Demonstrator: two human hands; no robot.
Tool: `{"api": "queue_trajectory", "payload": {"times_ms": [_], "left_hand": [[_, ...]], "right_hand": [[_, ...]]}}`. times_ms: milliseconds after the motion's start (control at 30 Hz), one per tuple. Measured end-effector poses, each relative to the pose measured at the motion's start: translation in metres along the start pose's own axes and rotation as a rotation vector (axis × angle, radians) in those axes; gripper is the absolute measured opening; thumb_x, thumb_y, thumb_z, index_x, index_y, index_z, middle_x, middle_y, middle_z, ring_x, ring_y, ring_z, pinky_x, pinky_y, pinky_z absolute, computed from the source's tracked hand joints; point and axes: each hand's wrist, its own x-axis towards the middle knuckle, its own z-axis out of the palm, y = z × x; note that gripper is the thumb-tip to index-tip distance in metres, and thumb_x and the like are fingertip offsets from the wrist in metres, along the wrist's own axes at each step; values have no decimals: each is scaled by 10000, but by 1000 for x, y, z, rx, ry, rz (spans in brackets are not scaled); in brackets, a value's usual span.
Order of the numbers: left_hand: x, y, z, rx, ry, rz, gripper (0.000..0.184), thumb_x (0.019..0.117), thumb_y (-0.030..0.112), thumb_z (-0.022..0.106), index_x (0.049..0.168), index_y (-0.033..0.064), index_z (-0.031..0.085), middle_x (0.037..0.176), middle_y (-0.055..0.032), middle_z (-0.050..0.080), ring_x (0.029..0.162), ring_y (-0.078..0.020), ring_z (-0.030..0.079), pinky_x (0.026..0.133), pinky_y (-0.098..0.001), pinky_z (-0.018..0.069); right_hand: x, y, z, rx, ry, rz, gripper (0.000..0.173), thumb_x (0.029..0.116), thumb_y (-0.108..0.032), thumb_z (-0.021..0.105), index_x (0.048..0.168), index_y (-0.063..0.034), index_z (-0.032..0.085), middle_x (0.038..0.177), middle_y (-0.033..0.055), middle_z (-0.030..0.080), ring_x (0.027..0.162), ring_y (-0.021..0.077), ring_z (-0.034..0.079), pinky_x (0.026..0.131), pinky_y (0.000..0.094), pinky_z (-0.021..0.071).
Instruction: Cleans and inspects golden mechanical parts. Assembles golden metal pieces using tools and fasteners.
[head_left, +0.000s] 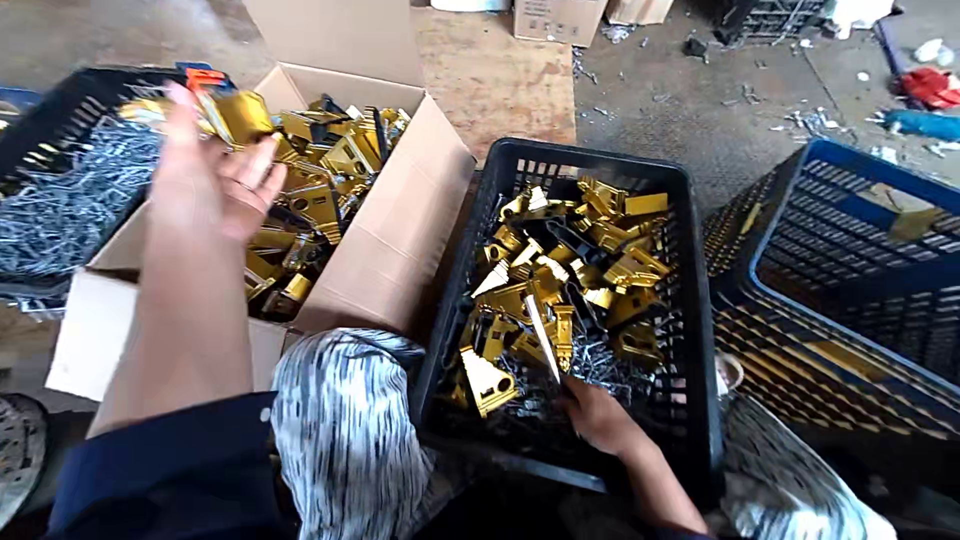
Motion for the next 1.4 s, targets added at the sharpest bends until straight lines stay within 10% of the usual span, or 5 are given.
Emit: {"api": "queue_trajectory", "payload": {"times_ms": [133, 400, 600, 1000, 1400], "left_hand": [[-27, -11, 34, 193, -206, -2, 706, 1050, 626, 323, 1578, 162, 256, 1513, -71, 489, 1309, -240, 574, 1033, -446, 529], [-148, -201, 131, 1496, -1001, 399, 852, 823, 353, 837, 1548, 170, 429, 1509, -119, 512, 1415, -321, 453, 1147, -596, 332], [-120, -226, 151, 1626, -926, 376, 1032, 660, 387, 953, 1503, 88, 440, 1427, -190, 534, 1315, -378, 514, 1120, -574, 367], [-128, -219, 143, 880, -715, 382, 747, 637, 266, 971, 1218, 0, 584, 1291, -199, 566, 1167, -330, 601, 948, -517, 545], [-191, -179, 134, -37, -809, -538, 544, 970, 163, 660, 1441, 154, 388, 962, -51, 619, 716, -101, 618, 636, -223, 543]], "right_hand": [[-14, 27, -21, 89, 283, 70, 332, 1045, -229, 548, 1261, 17, 610, 1017, 229, 692, 933, 383, 696, 861, 596, 542], [2, 23, -44, -113, 376, 492, 460, 994, -177, 584, 1419, -12, 528, 1305, 289, 618, 1189, 464, 629, 951, 638, 514], [61, -20, -40, -126, 517, -81, 301, 992, -185, 640, 1266, -89, 720, 1290, 170, 677, 1218, 352, 640, 1019, 561, 515], [-2, 4, -46, 868, 515, -264, 100, 988, -56, 620, 1012, 10, 693, 855, 56, 724, 730, 132, 713, 699, 307, 629], [-29, -37, -31, 1503, 442, -450, 240, 1036, 15, 433, 915, -17, 638, 787, 59, 709, 671, 120, 694, 678, 273, 614]]}}
